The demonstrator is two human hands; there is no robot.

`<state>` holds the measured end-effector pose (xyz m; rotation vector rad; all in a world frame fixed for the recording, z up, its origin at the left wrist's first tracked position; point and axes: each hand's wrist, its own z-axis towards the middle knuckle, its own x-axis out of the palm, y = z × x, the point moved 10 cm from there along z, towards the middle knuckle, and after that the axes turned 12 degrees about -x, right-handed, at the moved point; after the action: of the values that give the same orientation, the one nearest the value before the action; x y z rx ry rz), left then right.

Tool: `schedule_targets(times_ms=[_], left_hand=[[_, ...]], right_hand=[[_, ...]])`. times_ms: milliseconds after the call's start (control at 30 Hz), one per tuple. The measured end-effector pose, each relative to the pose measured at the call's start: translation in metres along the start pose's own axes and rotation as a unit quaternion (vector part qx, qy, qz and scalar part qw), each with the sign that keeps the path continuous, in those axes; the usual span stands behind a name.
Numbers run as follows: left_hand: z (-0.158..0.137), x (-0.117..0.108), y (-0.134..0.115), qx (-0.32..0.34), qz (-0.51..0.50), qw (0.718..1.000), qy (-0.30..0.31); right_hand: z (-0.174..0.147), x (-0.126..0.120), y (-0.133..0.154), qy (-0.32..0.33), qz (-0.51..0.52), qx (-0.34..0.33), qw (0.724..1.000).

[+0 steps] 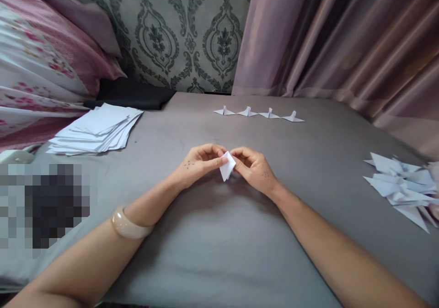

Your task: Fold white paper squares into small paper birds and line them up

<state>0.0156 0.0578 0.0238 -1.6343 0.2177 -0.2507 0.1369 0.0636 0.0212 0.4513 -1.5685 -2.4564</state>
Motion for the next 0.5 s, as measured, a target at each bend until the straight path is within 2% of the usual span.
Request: schedule_targets(times_ms=[100, 233, 500], left_hand=[[0.001, 0.001, 0.009, -0.046, -0.06, 0.997, 0.004], [0.003, 0.002, 0.014, -0.068, -0.074, 0.995, -0.004], [0.003, -0.005, 0.02, -0.084, -0.085, 0.992, -0.044]], right_hand=[[0.0, -0.003, 0.001, -0.018, -0.009, 0.003, 1.0], [0.0, -0.003, 0.0, -0.027, 0.0, 0.008, 1.0], [-0.003, 0.005, -0.001, 0.022, 0.05, 0.05, 0.997]])
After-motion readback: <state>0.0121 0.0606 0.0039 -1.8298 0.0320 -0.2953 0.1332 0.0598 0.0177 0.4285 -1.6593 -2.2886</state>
